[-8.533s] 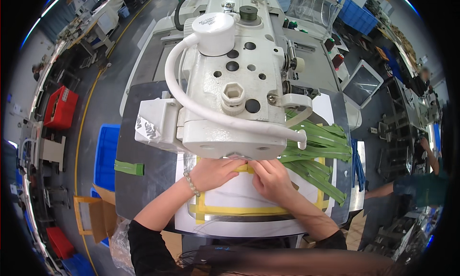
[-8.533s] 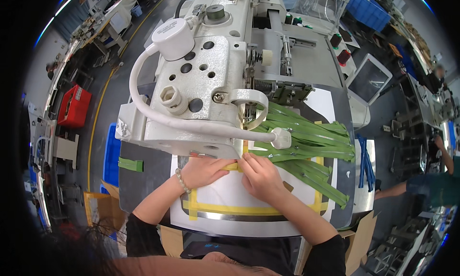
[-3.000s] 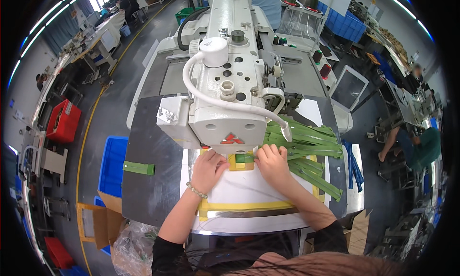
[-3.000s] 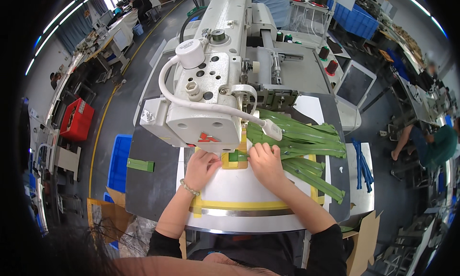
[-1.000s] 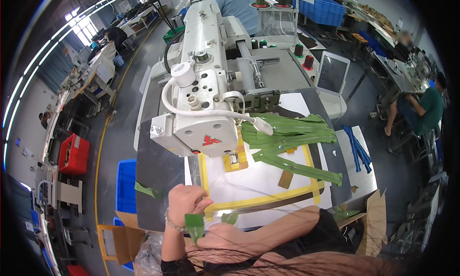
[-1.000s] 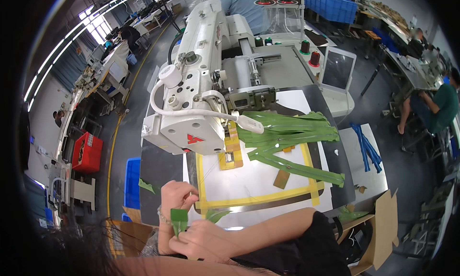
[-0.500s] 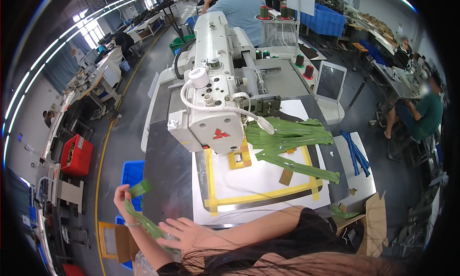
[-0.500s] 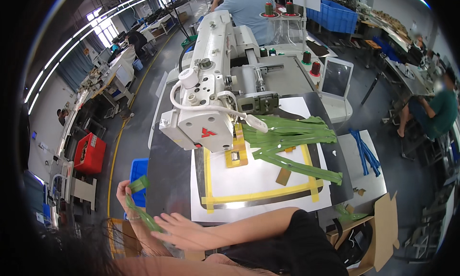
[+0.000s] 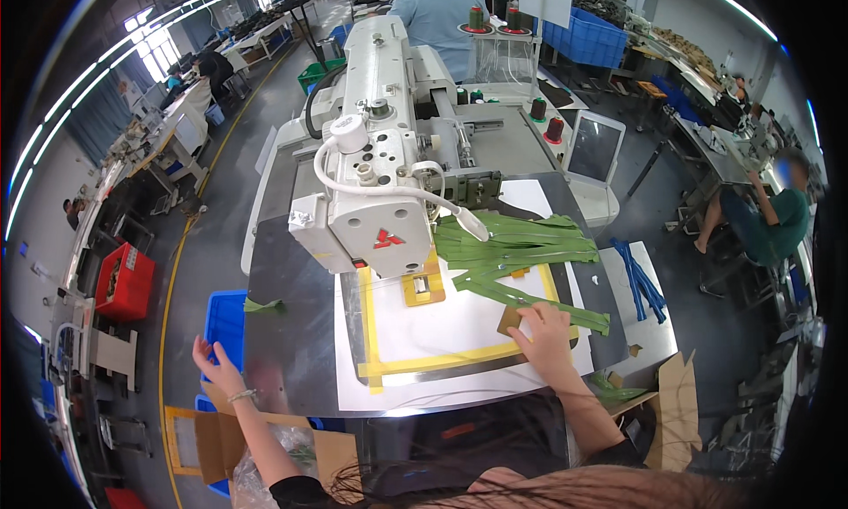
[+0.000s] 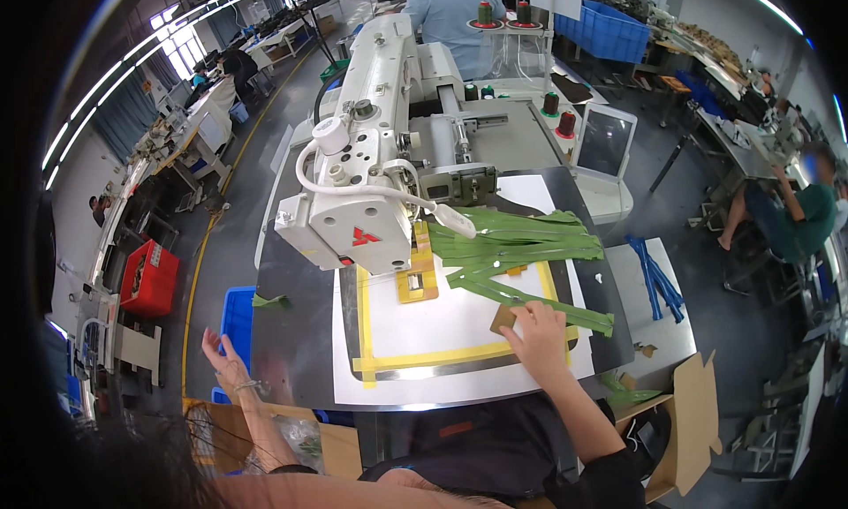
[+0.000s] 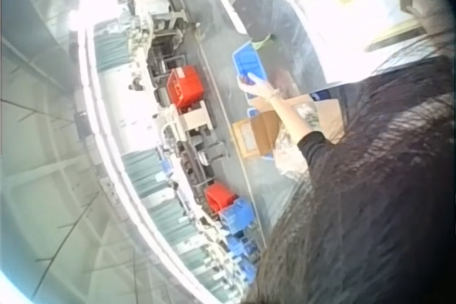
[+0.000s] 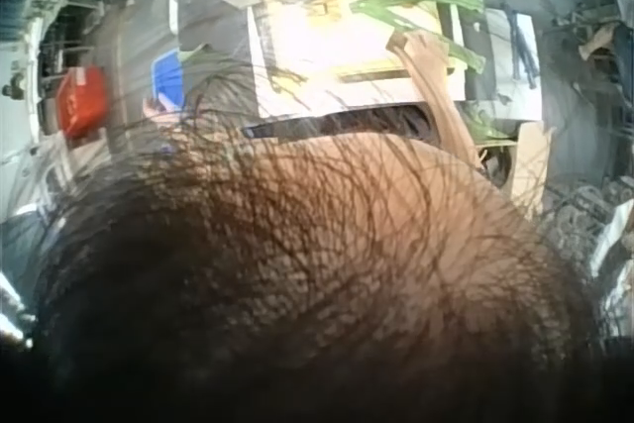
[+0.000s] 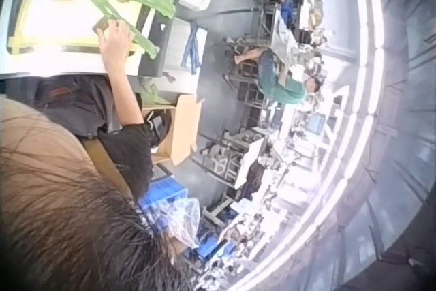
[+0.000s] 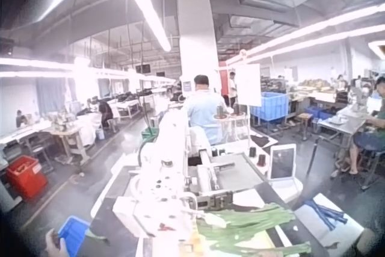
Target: Sewing green fabric straps using an industrial sewing machine.
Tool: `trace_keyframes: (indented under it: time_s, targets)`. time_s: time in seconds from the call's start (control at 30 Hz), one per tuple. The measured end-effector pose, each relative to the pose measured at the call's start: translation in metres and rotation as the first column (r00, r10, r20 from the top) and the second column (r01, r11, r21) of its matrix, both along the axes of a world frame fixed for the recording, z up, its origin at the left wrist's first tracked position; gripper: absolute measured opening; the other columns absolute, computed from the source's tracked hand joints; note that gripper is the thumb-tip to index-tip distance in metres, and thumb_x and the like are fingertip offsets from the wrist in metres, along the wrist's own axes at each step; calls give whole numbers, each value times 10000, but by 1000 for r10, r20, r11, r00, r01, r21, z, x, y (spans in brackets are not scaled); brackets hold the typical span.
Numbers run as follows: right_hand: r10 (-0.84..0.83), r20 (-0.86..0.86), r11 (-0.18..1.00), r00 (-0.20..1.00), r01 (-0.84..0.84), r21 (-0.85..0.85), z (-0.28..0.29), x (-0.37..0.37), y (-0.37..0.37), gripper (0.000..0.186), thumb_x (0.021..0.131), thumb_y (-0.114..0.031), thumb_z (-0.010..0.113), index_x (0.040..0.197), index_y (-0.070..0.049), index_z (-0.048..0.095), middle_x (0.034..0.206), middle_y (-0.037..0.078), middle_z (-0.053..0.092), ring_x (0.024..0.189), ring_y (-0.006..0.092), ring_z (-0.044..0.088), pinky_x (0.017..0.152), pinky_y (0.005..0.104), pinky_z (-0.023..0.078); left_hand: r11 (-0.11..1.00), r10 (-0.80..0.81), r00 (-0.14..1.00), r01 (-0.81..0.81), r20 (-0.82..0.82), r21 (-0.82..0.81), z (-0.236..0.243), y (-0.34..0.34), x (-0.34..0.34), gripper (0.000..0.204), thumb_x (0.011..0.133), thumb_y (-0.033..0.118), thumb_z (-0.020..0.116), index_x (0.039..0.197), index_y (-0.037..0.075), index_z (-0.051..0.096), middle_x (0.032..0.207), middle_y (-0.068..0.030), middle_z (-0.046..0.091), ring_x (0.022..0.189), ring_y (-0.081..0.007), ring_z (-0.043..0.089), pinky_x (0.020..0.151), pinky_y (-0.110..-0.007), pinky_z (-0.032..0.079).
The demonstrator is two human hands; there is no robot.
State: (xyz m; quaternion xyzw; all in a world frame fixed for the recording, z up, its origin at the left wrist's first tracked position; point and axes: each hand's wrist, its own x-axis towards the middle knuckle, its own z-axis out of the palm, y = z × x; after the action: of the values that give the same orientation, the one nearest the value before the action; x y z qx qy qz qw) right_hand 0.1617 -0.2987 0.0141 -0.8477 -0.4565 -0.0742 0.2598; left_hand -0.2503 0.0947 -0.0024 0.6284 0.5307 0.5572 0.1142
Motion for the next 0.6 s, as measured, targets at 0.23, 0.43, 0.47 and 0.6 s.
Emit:
trace_keyframes:
  time_s: [0.23,0.43,0.47,0.6]
  targets:
    - [237,13,971,971,-237,-12,-16,-28,-16,426,779,-286,706,1186,-188,629,1117,81,529,1044,260,513,847,416,351,606,-732,522,793,-439,-68,45,-110,173,275,742,102,709,1010,77,649,1011,-91,641,999,-278,557,884,-390,389]
    - [362,-3,932,932,-362,-17,-13,-49,0,443,785,-280,700,1210,-194,612,1114,86,510,1027,269,513,845,406,366,211,-920,-9,830,-391,-516,31,-187,252,457,661,285,810,1054,151,620,1037,-41,537,983,-257,497,856,-372,353]
    - [361,-5,932,933,-361,-19,-12,-47,1,441,784,-275,700,1209,-195,613,1107,85,509,1023,268,513,842,403,367,211,-921,-8,829,-389,-517,26,-189,256,457,661,285,810,1054,151,620,1037,-41,537,983,-257,497,856,-372,353]
    - [363,-16,932,932,-363,-13,-15,-43,1,452,776,-263,703,1213,-195,610,1086,76,509,1011,259,511,833,397,370,148,-924,-97,800,-369,-581,16,-197,265,339,652,256,790,912,155,595,943,-48,540,948,-249,525,814,-382,382]
